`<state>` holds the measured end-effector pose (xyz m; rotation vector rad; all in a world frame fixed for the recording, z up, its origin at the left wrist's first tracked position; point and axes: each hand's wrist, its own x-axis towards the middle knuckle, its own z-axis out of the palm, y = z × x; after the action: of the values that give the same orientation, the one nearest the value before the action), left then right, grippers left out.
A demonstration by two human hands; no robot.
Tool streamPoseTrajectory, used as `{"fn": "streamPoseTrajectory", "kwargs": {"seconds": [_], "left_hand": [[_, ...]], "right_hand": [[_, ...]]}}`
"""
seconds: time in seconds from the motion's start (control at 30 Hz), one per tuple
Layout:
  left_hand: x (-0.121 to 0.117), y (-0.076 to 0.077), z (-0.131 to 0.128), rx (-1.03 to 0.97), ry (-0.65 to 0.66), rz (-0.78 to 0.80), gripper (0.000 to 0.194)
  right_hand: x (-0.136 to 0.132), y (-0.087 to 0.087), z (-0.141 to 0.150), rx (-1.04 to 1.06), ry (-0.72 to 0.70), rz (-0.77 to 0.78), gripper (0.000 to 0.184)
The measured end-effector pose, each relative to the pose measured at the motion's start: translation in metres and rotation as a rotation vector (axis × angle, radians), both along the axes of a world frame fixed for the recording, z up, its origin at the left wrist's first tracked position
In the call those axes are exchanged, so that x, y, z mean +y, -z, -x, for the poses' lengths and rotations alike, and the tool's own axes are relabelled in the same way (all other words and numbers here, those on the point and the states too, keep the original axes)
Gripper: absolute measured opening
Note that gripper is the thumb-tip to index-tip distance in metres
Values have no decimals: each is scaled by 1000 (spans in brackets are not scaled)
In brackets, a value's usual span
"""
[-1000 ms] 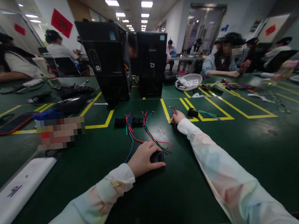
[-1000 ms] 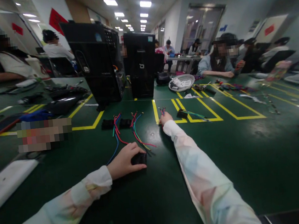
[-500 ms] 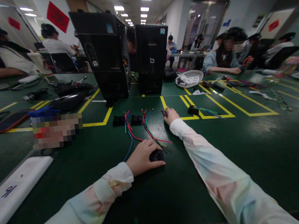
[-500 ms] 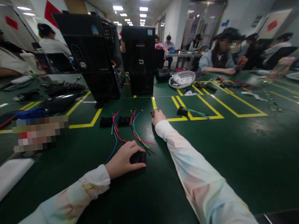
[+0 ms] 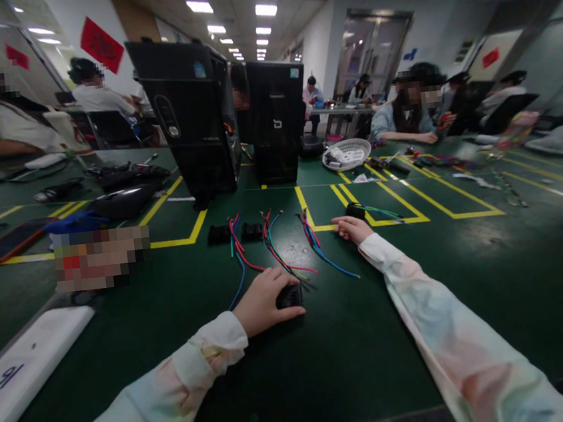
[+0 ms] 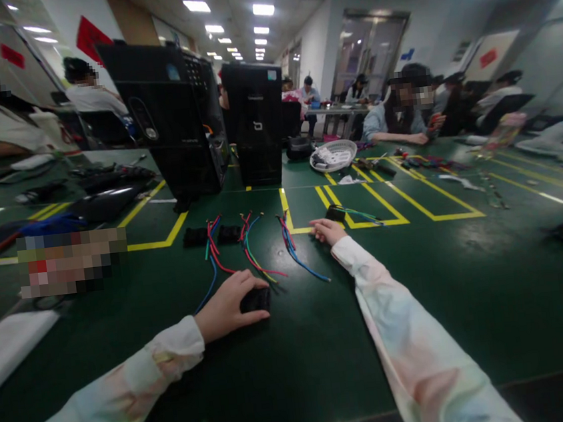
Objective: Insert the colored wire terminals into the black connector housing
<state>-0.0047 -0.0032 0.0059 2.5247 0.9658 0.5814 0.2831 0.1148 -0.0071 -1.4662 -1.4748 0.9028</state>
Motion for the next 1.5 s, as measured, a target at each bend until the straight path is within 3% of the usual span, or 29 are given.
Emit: {"fn": "streamPoseTrajectory", "kwargs": {"seconds": [0.13, 0.4, 0.6, 0.73, 0.87, 1.0, 1.13, 1.33, 1.5], "left_hand": [[-2, -2, -1, 4, 10, -9, 47], [-5, -5, 3, -7, 26, 20, 37], [-7, -18, 10, -147, -85, 131, 33], [19, -35, 5, -141, -204, 61, 36], [70, -41, -11, 93, -123, -98, 39], [122, -30, -31, 249, -187, -103, 41], [155, -14, -44, 258, -203, -52, 42], [163, -5, -53, 249, -193, -83, 49], [146, -8, -49, 249, -217, -106, 57]], "right_hand": [[-16, 1, -13, 112, 8, 11, 26], [-21, 2, 0, 122, -17, 38, 17], [-21, 3, 4, 98, -20, 19, 16], [-17, 9, 5, 73, -25, -7, 17], [-11, 17, 5, 36, -39, -18, 18], [-10, 21, 5, -11, -37, -38, 21], [-9, 22, 5, -58, -49, -48, 22], [-7, 24, 7, -85, -49, -44, 23], [-9, 23, 6, -97, -62, -52, 23]]}}
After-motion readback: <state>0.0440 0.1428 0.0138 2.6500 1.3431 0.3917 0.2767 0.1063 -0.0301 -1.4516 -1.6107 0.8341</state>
